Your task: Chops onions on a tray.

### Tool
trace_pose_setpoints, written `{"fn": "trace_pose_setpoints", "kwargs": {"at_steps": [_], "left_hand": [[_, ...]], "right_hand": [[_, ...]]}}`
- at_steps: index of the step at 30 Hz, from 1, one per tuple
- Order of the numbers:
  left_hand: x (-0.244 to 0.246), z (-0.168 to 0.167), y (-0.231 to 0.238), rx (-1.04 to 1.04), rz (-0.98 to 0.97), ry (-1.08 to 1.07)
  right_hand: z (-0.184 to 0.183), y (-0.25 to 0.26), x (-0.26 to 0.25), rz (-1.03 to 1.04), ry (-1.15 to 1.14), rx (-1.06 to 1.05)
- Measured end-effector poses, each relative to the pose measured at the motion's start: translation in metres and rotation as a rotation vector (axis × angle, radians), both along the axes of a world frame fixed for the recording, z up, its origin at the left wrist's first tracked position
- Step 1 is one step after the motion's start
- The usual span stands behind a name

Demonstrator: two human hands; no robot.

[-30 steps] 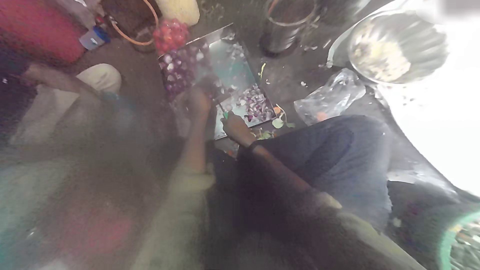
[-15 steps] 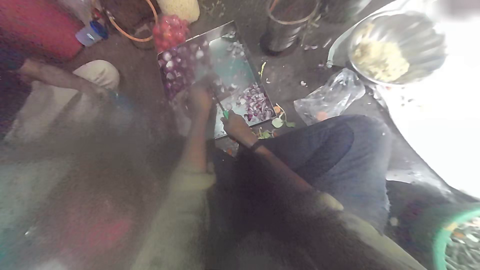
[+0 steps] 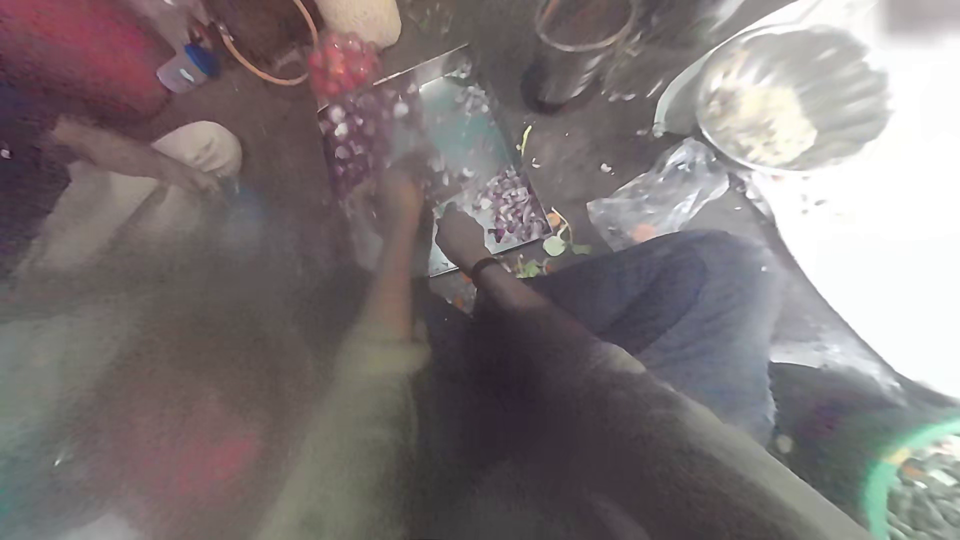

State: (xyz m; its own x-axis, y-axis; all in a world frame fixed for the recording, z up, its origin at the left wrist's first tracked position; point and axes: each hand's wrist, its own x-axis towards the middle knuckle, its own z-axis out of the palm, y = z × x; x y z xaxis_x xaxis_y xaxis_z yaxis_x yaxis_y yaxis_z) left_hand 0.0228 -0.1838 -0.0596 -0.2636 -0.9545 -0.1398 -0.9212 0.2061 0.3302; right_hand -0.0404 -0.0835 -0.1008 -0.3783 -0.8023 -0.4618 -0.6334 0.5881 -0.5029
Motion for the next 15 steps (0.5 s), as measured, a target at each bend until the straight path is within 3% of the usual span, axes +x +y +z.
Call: {"fn": "trace_pose_setpoints", "kwargs": {"at_steps": [9,15], "left_hand": [[0.002,0.008,0.003,0.006,0.010,-0.026],[0.002,-0.002,-0.002,0.042,0.033,-0.099]], "right_hand": [[0.021,0.063,0.007,-0.069,-0.174,-0.068],[0.001,0.010,0.004,0.054,-0.041,0.046]]}}
